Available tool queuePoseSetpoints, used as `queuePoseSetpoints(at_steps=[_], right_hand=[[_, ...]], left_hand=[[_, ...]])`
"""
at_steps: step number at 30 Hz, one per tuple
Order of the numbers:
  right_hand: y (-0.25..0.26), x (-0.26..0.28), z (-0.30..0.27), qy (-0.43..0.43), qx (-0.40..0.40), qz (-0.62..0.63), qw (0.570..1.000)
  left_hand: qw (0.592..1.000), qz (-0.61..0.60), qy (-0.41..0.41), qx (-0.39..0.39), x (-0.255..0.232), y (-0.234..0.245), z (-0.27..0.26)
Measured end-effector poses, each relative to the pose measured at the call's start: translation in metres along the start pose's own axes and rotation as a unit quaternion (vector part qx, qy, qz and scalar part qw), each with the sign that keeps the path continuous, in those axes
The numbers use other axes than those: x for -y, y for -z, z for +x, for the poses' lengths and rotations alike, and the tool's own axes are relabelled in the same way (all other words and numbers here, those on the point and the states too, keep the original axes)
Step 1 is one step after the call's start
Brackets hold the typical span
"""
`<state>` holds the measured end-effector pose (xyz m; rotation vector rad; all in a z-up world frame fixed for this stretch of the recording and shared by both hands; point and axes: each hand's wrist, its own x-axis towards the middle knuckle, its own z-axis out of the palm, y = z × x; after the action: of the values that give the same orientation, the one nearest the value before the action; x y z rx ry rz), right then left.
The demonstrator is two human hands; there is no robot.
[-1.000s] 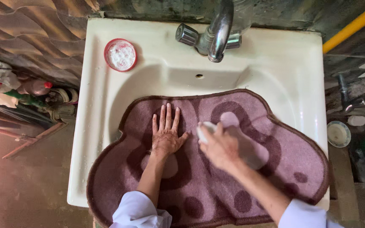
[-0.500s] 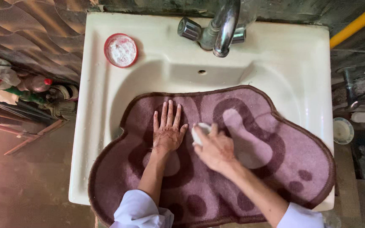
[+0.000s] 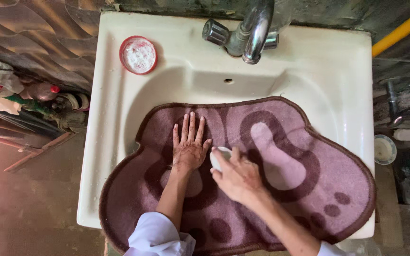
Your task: The person scrubs a shaped mat in a sink with a bar of soap, fills a jar with water to rinse it, and continues scrubbing with the soap.
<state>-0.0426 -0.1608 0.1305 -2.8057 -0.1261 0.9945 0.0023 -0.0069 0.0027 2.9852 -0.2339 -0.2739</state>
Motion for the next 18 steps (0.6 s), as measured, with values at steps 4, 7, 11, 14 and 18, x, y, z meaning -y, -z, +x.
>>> queuePoseSetpoints(at_steps=[4,7,11,14,18], right_hand=[[0.001,-0.024,0.017,-0.021,0.01,0.023,0.999],[0.027,-0.066,0.037,-0.101,-0.079,0.015,0.992],[0.033,-0.066,0.052,-0.104,-0.104,-0.041,0.988],[0.015,-0.043,0.04,-0.064,-0.027,0.07,0.995],[-0.025,-0.012,0.031,0.046,-0.11,-0.014,0.993]], left_hand=[[1.0,0.008,-0.01,-0.023,0.003,-0.002,-0.002],[1.0,0.002,-0.006,-0.004,0.001,-0.002,-0.002],[1.0,0.012,0.0,-0.004,0.0,0.001,-0.003],[1.0,-0.001,0.0,-0.001,-0.002,0.004,0.0],[1.0,0.012,-0.004,0.0,-0.001,0.003,-0.001]])
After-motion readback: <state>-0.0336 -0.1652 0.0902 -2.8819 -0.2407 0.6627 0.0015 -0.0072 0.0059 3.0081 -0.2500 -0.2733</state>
